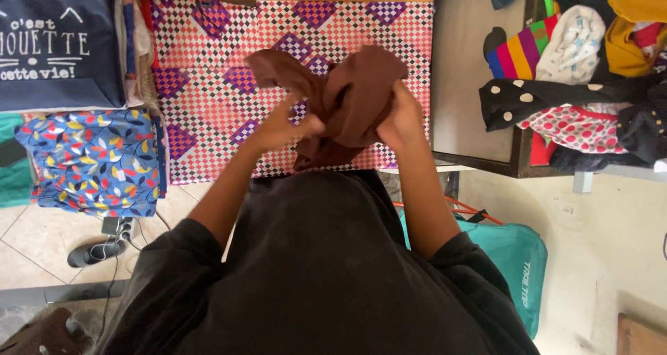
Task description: The person takes patterned shorts, a navy t-shirt, and a brown garment from a shelf, folds each item on a mat by hand, and uses a tape dispenser on the folded navy t-shirt.
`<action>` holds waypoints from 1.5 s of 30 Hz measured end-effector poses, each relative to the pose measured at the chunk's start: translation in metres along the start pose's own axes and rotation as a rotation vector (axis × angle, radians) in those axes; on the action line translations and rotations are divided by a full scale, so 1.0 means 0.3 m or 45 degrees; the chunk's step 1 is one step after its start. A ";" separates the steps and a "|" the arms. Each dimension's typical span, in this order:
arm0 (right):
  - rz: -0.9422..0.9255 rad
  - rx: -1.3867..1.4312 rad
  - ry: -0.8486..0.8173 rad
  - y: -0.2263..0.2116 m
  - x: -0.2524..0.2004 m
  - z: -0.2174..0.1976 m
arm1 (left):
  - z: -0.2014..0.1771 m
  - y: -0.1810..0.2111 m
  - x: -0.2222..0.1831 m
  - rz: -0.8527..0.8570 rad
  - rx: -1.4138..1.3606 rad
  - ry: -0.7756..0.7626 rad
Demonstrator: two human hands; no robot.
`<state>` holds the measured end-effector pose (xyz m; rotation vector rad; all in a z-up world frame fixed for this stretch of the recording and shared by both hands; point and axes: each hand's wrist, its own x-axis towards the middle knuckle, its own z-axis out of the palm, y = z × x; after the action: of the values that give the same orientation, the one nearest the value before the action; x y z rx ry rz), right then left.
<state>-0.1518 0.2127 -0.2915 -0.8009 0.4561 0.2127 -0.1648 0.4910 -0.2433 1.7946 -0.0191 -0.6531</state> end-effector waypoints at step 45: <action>-0.194 -2.336 -0.382 0.023 -0.007 0.179 | -0.053 -0.163 0.252 0.694 0.851 0.387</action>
<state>-0.1395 0.2567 -0.2625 -2.5298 -0.2449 0.6119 -0.1093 0.4961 -0.3157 2.3710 -0.5562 0.0433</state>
